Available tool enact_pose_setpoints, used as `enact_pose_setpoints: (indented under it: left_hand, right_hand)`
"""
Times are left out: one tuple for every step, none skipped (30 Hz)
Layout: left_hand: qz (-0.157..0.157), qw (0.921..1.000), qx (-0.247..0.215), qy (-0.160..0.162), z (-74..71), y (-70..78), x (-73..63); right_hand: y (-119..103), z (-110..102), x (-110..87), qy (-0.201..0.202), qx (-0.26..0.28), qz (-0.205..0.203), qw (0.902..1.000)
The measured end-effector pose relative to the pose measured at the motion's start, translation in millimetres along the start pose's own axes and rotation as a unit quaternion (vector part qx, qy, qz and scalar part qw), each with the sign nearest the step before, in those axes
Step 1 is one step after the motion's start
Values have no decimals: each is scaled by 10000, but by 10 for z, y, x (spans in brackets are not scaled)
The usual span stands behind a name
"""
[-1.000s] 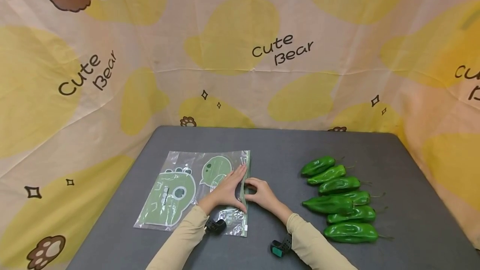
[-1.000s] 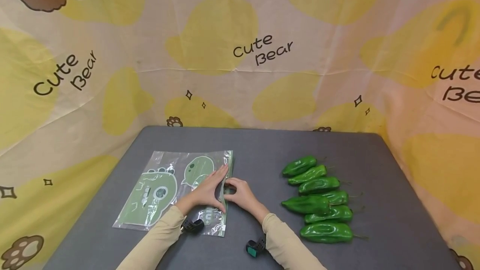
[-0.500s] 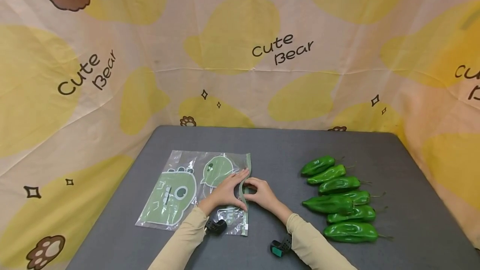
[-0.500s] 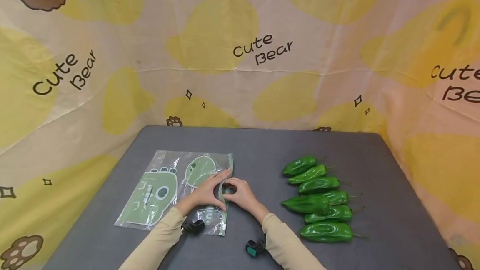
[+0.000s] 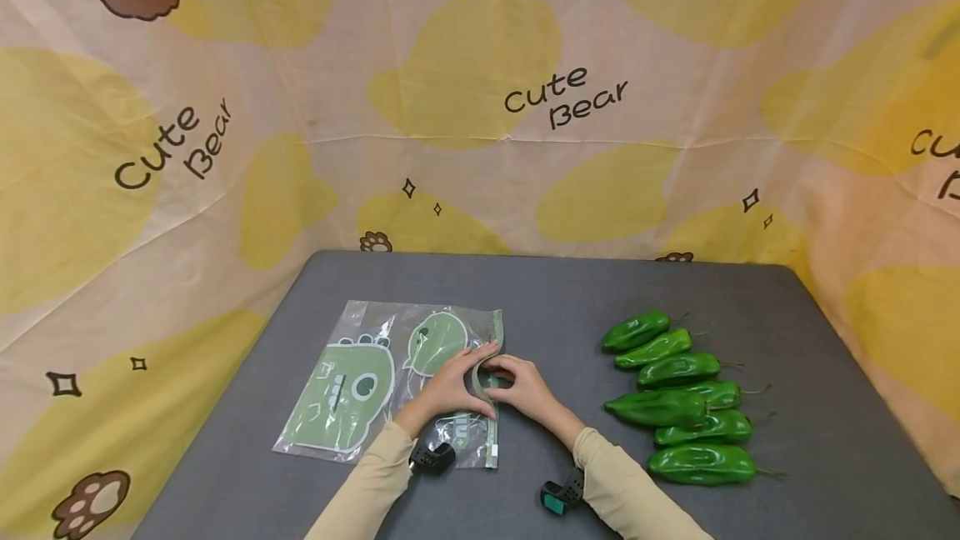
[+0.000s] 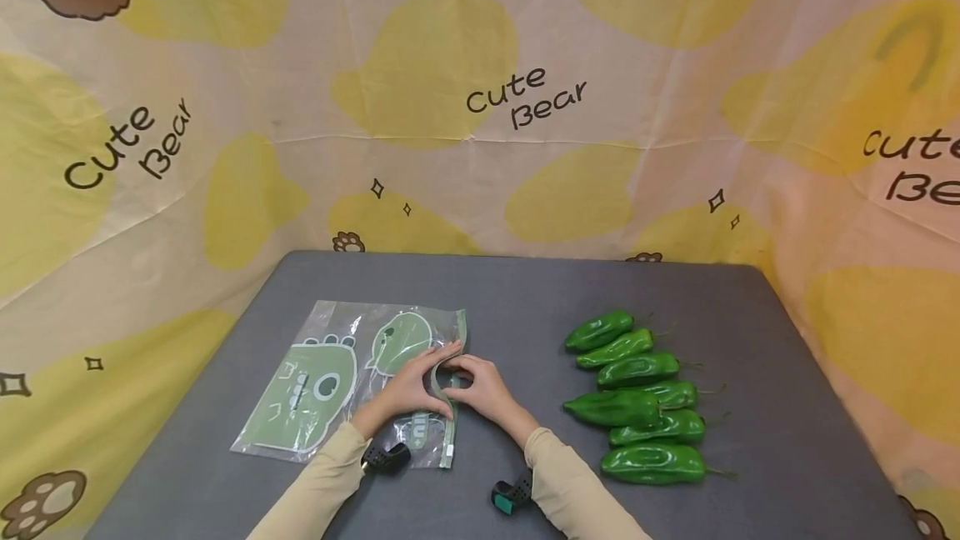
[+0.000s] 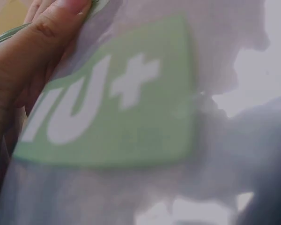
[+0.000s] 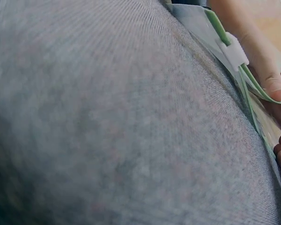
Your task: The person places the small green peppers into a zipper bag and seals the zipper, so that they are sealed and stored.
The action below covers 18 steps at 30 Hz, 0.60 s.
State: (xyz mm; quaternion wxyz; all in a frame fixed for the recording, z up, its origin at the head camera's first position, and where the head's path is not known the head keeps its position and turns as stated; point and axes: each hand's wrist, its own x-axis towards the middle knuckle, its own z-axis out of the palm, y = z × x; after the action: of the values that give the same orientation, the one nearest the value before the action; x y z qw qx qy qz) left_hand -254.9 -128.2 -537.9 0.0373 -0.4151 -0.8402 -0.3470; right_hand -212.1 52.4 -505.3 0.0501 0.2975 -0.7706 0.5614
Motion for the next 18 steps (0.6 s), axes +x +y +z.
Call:
enact_pose_setpoints:
  left_hand:
    - [-1, 10000, -44, 50, 4, -2, -5]
    - [-7, 9999, -116, 104, 6, -2, -11]
    - [-7, 9997, -179, 154, 9, -2, -17]
    - [-13, 9995, -231, 206, 12, -1, -23]
    - [-17, 9993, -279, 259, 17, -1, -29]
    - [-24, 9990, -318, 299, 21, 0, -32]
    - [-21, 9988, -346, 336, 25, 1, -33]
    - [-28, 9986, -376, 358, 25, 7, -34]
    - [-42, 9985, -395, 369, 25, 11, -34]
    - [-53, 9984, -408, 377, 26, 14, -33]
    - [-59, 9983, -436, 378, 26, 18, -33]
    - [-64, 9982, -455, 375, 25, 20, -32]
    - [-66, 9982, -465, 375, 24, 22, -33]
    - [-71, 9982, -464, 378, 23, 23, -33]
    - [-76, 9981, -466, 383, 23, 23, -32]
    - [-64, 9981, -464, 395, 22, 26, -30]
    - [-57, 9980, -474, 410, 18, 29, -27]
    - [-55, 9980, -474, 423, 14, 32, -23]
  right_hand:
    - [8, 3, -3, 17, 29, -17, 10000]
    - [14, 5, -5, 36, 62, -45, 10000]
    - [24, 8, -9, 57, 94, -93, 9999]
    - [32, 13, -11, 80, 126, -144, 9998]
    - [38, 15, -12, 103, 166, -203, 9996]
    - [46, 16, -14, 120, 178, -258, 9994]
    - [49, 17, -13, 134, 186, -297, 9993]
    - [50, 16, -12, 135, 181, -313, 9993]
    - [52, 14, -12, 136, 173, -319, 9992]
    - [52, 13, -10, 136, 163, -313, 9993]
    - [50, 12, -9, 129, 142, -305, 9994]
    - [50, 11, -11, 115, 105, -300, 9994]
    - [47, 10, -12, 91, 67, -302, 9995]
    - [43, 8, -13, 66, 21, -311, 9995]
    - [45, 8, -14, 38, -41, -342, 9994]
    - [41, 6, -14, 6, -71, -350, 9994]
    - [35, 4, -13, -24, -116, -359, 9993]
    - [35, 2, -13, -46, -149, -370, 9992]
